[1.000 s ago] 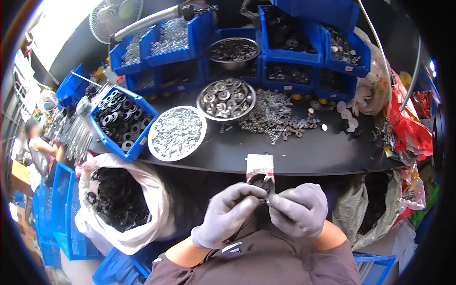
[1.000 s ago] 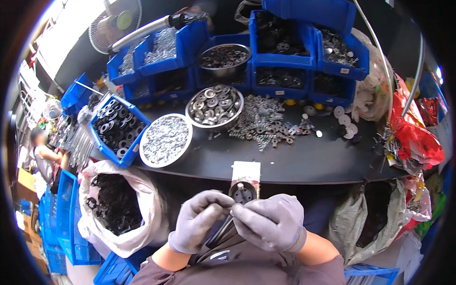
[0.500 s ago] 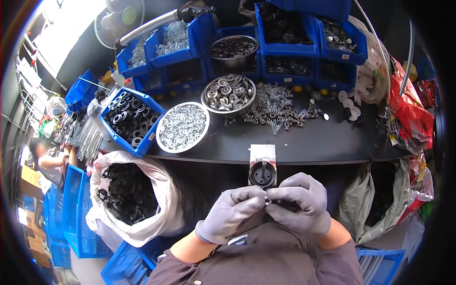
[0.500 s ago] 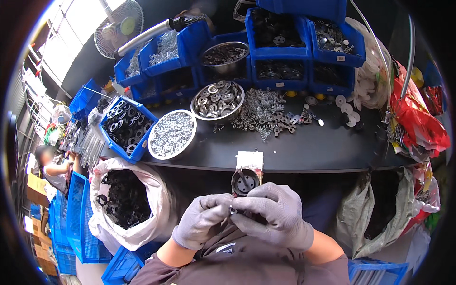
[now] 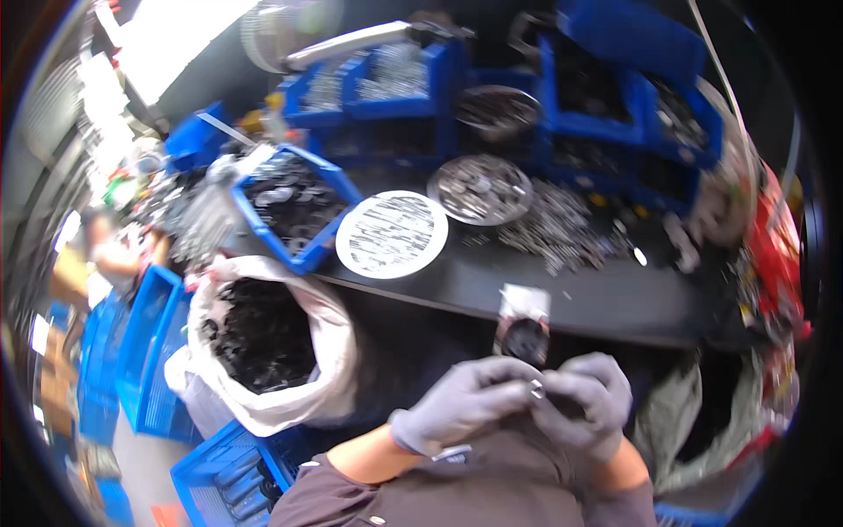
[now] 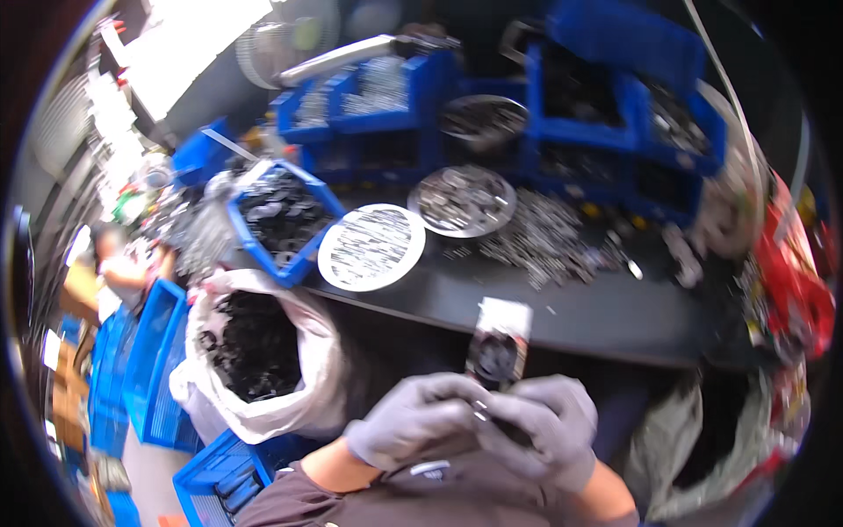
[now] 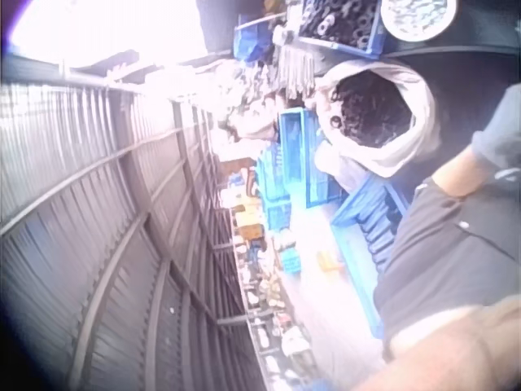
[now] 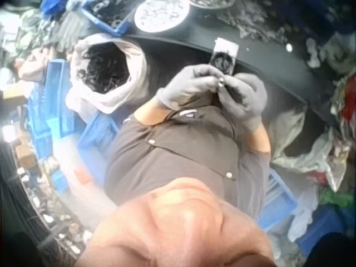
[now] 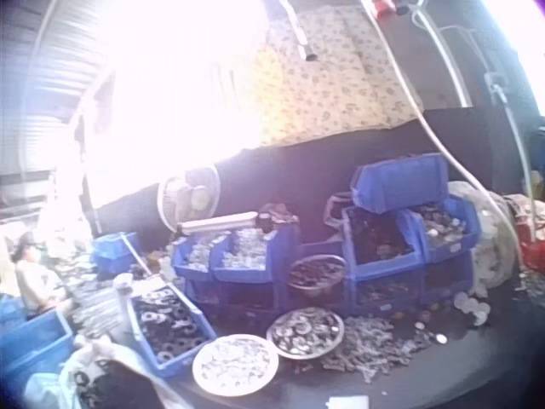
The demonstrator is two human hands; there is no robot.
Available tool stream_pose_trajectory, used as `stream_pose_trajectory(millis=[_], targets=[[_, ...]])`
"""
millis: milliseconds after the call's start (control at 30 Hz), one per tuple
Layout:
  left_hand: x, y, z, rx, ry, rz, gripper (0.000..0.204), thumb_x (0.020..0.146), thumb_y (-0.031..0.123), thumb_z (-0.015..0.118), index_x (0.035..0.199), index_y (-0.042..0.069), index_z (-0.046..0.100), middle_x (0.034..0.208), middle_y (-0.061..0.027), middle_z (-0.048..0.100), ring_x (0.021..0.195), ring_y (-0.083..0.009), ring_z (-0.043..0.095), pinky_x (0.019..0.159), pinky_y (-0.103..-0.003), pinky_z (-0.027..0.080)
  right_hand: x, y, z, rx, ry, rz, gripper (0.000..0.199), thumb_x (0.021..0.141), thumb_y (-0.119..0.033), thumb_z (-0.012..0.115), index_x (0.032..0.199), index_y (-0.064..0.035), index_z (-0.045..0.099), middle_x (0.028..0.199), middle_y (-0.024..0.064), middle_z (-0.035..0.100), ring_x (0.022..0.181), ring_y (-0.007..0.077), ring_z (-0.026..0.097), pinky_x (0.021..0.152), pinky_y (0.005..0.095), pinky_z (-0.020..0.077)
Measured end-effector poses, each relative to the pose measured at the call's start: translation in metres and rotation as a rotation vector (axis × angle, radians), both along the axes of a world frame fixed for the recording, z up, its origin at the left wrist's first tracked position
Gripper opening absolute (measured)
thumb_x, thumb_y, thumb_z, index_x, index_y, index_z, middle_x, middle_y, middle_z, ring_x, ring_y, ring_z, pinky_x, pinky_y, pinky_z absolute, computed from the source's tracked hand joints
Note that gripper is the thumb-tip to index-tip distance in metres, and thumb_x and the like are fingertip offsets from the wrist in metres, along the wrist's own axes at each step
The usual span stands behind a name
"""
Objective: The person assembles small shock absorber cylinder components by inserting seals and springs, then securing parts with screws and washers using a pneumatic screwdriver.
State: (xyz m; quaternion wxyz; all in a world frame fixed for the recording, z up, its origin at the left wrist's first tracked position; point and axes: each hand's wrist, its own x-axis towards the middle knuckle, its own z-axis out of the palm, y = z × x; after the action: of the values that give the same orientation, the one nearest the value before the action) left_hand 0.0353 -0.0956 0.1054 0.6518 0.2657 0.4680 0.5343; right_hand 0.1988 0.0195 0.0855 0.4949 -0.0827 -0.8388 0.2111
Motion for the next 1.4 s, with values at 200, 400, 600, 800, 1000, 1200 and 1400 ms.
stream_pose_trajectory(millis=[200,400,600,800,1000,1200,1400], targets=[[-0.011,0.002,-0.023,0.287,0.01,0.032,0.016,0.101,0.01,0.059,0.113,0.001,0.063,0.102,-0.0008,0.064,0.094,-0.0063,0.058,0.084,-0.026,0.05,0.009,0.0,-0.008,0.042,-0.007,-0.022,0.029,0.07,0.002,0.071,0.098,-0.006,0.069,0.082,0.0064,0.058,0.072,0.0194,0.055,0.063,0.0316,0.0456],[-0.082,-0.017,-0.053,0.257,1.006,0.776,0.012,0.097,0.009,0.06,0.106,0.0,0.063,0.094,-0.0006,0.061,0.087,-0.0092,0.057,0.079,-0.026,0.048,0.034,0.088,-0.032,-0.427,0.242,-0.215,0.022,0.1,-0.001,0.046,0.106,-0.0005,0.066,0.089,0.0025,0.053,0.075,0.0095,0.047,0.067,0.0228,0.0382],[-0.159,-0.048,-0.12,0.144,0.549,1.169,0.012,0.096,0.004,0.064,0.108,0.001,0.065,0.09,0.0015,0.064,0.079,-0.0047,0.057,0.074,-0.02,0.047,0.031,0.166,-0.127,-0.758,-0.074,-0.456,0.02,0.101,-0.015,0.057,0.107,0.0006,0.068,0.083,-0.0038,0.056,0.063,0.0025,0.044,0.055,0.0206,0.036],[-0.27,-0.077,-0.081,0.121,0.958,1.388,0.013,0.091,0.007,0.07,0.101,-0.001,0.069,0.09,-0.0043,0.071,0.082,-0.009,0.064,0.076,-0.027,0.052,0.053,0.193,-0.181,-0.741,-0.153,-0.488,0.021,0.102,-0.016,0.057,0.11,-0.0009,0.068,0.092,0.0,0.063,0.073,0.0052,0.05,0.061,0.0212,0.0395],[-0.414,-0.087,-0.052,-0.664,2.179,1.009,0.018,0.083,0.03,0.067,0.094,0.018,0.077,0.099,-0.01,0.068,0.096,-0.0302,0.064,0.081,-0.044,0.049,0.042,0.198,-0.19,-0.157,-0.364,-0.671,0.023,0.102,-0.015,0.055,0.113,0.002,0.066,0.1,0.0109,0.067,0.087,0.0208,0.066,0.077,0.0312,0.052],[-0.47,-0.053,-0.053,-1.336,1.67,0.407,0.036,0.09,0.036,0.062,0.123,0.023,0.072,0.13,-0.0055,0.067,0.127,-0.0277,0.059,0.101,-0.041,0.049,-0.002,0.141,-0.122,0.068,-0.366,-0.796,0.024,0.095,-0.027,0.067,0.1,-0.0042,0.074,0.092,0.0115,0.073,0.08,0.0295,0.069,0.071,0.04,0.0558],[-0.51,-0.054,-0.083,-1.158,1.937,0.568,0.027,0.091,0.026,0.058,0.111,0.018,0.074,0.113,-0.0095,0.072,0.109,-0.0306,0.068,0.091,-0.044,0.055,0.017,0.147,-0.147,-0.102,-0.406,-0.851,0.036,0.096,-0.035,0.065,0.104,-0.0014,0.074,0.103,0.0149,0.071,0.092,0.0296,0.069,0.081,0.0394,0.0549]])
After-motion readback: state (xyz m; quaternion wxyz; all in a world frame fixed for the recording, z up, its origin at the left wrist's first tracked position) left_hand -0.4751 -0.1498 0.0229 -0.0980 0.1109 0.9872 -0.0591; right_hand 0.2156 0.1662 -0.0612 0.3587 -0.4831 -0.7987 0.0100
